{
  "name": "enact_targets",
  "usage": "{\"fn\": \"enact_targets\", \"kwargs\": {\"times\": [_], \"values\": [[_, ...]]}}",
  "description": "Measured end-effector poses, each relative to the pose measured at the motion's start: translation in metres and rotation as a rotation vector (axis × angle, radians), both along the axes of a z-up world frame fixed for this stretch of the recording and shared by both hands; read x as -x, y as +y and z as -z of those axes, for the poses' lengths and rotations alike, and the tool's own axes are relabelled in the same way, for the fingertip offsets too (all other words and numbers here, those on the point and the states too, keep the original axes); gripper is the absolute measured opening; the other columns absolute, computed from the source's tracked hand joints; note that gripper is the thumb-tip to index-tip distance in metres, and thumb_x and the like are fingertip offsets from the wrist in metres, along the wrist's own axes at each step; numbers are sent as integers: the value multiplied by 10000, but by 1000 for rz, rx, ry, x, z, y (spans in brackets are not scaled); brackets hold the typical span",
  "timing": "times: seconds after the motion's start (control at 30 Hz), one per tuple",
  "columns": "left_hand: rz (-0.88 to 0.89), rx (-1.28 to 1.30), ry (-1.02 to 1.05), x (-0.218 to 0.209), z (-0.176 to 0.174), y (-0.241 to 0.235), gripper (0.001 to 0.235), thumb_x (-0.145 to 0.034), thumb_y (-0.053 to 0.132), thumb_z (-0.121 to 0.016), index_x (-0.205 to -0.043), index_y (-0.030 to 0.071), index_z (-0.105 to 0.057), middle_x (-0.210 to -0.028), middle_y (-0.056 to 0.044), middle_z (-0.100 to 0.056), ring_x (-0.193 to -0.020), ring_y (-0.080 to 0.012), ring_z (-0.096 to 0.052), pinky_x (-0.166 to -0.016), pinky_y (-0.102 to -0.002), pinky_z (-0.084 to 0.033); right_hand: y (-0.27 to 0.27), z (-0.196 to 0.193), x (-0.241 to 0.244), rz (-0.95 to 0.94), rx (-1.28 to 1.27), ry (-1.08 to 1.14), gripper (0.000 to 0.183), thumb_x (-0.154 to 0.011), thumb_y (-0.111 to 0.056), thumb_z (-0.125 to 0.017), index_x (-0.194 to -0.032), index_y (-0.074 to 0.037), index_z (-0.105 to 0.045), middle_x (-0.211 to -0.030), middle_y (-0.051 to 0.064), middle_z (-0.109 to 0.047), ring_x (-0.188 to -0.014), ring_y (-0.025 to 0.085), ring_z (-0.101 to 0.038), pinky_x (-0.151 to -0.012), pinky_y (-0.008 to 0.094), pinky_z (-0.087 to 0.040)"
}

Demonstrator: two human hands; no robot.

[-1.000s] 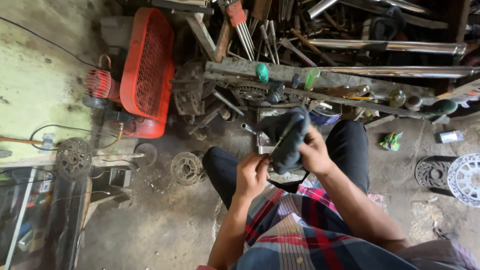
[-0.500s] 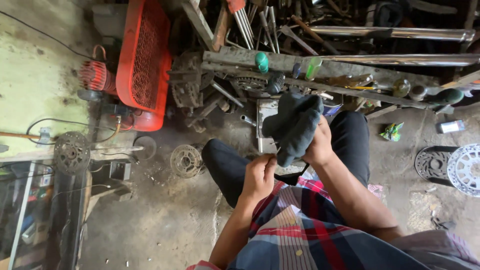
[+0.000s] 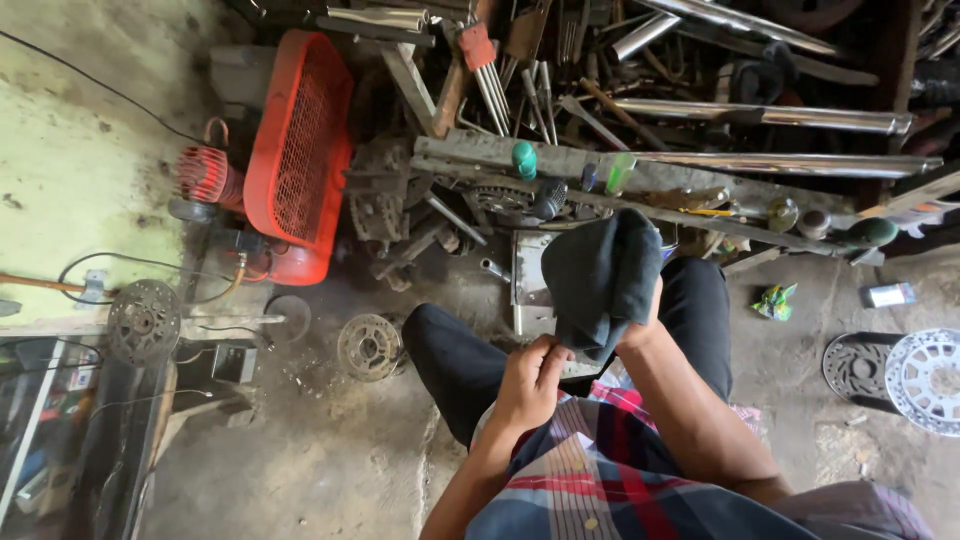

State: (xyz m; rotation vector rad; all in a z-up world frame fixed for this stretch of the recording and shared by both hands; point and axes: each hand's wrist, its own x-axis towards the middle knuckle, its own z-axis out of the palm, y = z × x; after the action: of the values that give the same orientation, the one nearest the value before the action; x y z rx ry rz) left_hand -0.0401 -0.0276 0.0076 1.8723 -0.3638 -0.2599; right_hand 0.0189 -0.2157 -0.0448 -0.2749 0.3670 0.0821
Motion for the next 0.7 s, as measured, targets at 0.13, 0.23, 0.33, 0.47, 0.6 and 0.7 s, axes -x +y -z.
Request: {"fn": "enact_targets", "kwargs": {"times": [0.13,0.23,0.33,0.47,0.6,0.7], "values": [[0,15,-38,1,-14,-2,203,-1043,154,-575,-935,2,-654,-776,-143,-700,-668,-272,-691,-602,-360,-504,-9,-27,-7,37,53,-36,492,-982,-499,-469,-1171,-89,-666,-1118,152,-705,-1024,355,-661,-963,519,-518],[14,5,-12,5,-17,0,214,-1044,162,-584,-932,-6,-655,-713,-130,-646,-604,-218,-622,-566,-330,-458,-23,-12,-15,65,84,-60,503,-976,-500,-455,-1158,-83,-669,-1116,161,-708,-1024,372,-662,-970,536,-513],[38,-16,100,12,-7,6,226,-1033,172,-602,-919,-12,-666,-623,-98,-592,-522,-149,-546,-512,-296,-404,-53,22,-23,94,171,-544,436,-1154,-453,-527,-1135,-39,-660,-1063,157,-688,-1026,366,-632,-967,559,-512],[94,76,220,18,12,15,237,-1047,170,-585,-904,0,-666,-651,-28,-598,-579,-84,-553,-537,-266,-432,-69,23,-23,263,210,-598,387,-1077,-462,-584,-1186,-98,-657,-1070,86,-701,-936,247,-621,-915,447,-501],[97,97,349,13,15,13,244,-1051,182,-574,-898,17,-668,-640,15,-571,-580,-56,-525,-529,-243,-413,-73,25,-23,306,46,-198,440,-1015,-513,-593,-1264,-158,-667,-1219,69,-698,-1091,280,-643,-1043,486,-507],[117,207,508,12,29,12,253,-1070,197,-563,-911,26,-660,-669,27,-542,-584,-41,-480,-528,-227,-378,-80,64,-21,253,24,-151,413,-1010,-514,-587,-1213,-161,-655,-1167,65,-690,-1049,274,-642,-998,472,-510]]}}
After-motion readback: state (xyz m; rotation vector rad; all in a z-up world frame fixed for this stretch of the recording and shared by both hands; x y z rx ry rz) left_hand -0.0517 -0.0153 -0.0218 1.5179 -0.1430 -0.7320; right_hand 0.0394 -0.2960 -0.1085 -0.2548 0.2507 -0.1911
